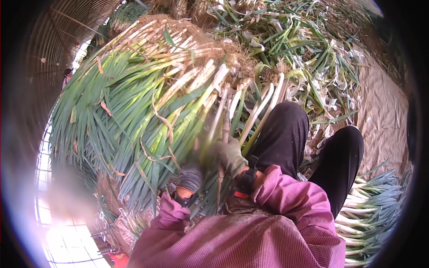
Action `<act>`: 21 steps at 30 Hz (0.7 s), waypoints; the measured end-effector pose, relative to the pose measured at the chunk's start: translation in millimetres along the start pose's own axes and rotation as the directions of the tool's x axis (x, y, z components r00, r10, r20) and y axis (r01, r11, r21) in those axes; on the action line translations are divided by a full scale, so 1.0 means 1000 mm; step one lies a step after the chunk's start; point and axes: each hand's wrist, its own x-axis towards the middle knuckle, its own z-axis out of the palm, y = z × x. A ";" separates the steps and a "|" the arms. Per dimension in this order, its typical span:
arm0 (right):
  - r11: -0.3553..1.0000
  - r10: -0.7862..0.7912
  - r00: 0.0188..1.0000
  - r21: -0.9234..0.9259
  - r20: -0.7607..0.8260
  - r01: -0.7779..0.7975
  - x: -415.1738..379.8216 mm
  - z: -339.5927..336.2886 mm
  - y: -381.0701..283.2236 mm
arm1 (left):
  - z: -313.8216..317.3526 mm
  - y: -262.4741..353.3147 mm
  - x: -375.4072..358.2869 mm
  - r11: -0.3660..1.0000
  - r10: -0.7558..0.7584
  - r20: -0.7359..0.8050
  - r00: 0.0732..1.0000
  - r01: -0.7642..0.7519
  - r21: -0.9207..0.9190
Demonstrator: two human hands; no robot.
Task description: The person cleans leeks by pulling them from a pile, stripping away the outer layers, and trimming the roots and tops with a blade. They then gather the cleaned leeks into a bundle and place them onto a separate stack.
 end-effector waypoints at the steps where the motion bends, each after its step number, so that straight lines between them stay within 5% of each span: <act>1: 1.000 0.001 1.000 -0.021 -0.004 -0.001 0.000 0.001 0.003 | 0.000 0.001 0.000 1.000 0.012 -0.017 1.000 -0.013 -0.008; 3: 0.998 0.002 1.000 -0.063 -0.013 -0.003 0.002 0.003 0.014 | 0.000 0.005 0.004 0.999 0.041 -0.059 0.997 -0.042 -0.021; 5: 0.967 -0.141 0.987 -0.201 0.078 0.154 0.026 0.004 0.029 | -0.002 0.011 0.009 0.996 0.078 -0.117 0.990 -0.083 -0.036; 10: 0.904 0.141 0.981 -0.422 0.135 -0.072 0.035 0.006 -0.020 | -0.007 0.025 0.033 0.980 0.167 -0.267 0.949 -0.189 -0.061; 12: 0.957 0.176 0.971 -0.261 0.160 -0.131 0.043 0.003 -0.026 | -0.004 0.024 0.023 0.972 0.196 -0.346 0.917 -0.228 -0.053; 15: 0.983 0.184 0.982 -0.037 0.052 -0.182 0.009 0.005 -0.046 | 0.037 0.000 -0.028 0.957 0.277 -0.641 0.716 -0.146 0.251; 16: 0.987 0.163 0.987 -0.007 -0.009 -0.163 -0.007 0.007 -0.047 | 0.047 -0.008 -0.046 0.951 0.297 -0.595 0.747 -0.173 0.258; 17: 0.975 0.067 0.997 -0.210 -0.046 -0.075 0.036 0.012 0.012 | 0.056 -0.013 -0.059 0.945 0.314 -0.549 0.774 -0.199 0.261; 20: 0.968 0.128 0.992 -0.215 -0.003 -0.126 0.009 0.010 -0.014 | 0.077 -0.023 -0.077 0.952 0.283 -0.268 0.921 -0.237 0.192; 21: 0.980 0.180 0.983 -0.084 -0.042 -0.183 -0.016 0.012 -0.048 | 0.088 -0.024 -0.078 0.928 0.278 -0.288 0.917 -0.179 0.326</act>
